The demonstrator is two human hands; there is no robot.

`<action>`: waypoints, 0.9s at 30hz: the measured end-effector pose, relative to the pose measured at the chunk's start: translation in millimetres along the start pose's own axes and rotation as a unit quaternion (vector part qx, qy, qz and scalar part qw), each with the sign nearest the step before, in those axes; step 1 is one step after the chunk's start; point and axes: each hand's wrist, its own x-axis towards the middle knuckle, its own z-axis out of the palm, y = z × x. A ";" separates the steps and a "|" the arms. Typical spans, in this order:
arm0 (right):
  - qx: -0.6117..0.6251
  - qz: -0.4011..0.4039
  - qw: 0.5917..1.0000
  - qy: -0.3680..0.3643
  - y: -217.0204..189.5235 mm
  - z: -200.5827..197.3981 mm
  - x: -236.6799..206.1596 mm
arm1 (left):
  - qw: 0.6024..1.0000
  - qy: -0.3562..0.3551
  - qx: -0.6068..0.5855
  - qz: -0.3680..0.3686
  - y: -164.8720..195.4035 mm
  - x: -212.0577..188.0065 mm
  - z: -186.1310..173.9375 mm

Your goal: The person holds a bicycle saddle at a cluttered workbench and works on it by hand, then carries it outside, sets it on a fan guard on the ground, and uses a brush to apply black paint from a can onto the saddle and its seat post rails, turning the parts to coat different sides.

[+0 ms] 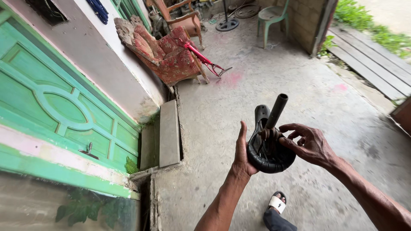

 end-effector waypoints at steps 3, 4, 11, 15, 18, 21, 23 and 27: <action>0.023 -0.068 0.997 -0.017 30.5 -1.1 74.4 | 1.000 -0.003 0.000 -0.024 30.4 70.6 -13.1; 0.039 -0.119 0.992 -0.017 38.1 -3.6 106.9 | 0.999 -0.008 -0.009 -0.030 44.7 94.3 -15.0; 0.069 -0.060 0.993 -0.073 72.4 -27.9 286.5 | 0.999 0.010 0.004 -0.050 135.8 239.4 -18.7; 0.083 -0.088 0.990 -0.066 87.0 -34.8 373.0 | 0.999 0.017 0.004 -0.046 178.7 325.8 -33.9; 0.066 -0.046 0.995 -0.056 102.4 -37.2 441.1 | 0.998 0.011 -0.007 -0.056 211.0 396.9 -53.1; 0.024 -0.012 0.998 -0.057 121.2 -39.0 509.8 | 0.997 0.014 -0.009 -0.075 243.6 466.4 -77.5; 0.015 -0.049 0.997 -0.050 131.0 -44.2 562.1 | 0.996 0.005 -0.011 -0.091 270.5 516.9 -84.3; 0.033 -0.099 0.993 -0.051 148.1 -61.6 652.3 | 0.992 -0.035 -0.006 -0.124 318.5 606.1 -82.6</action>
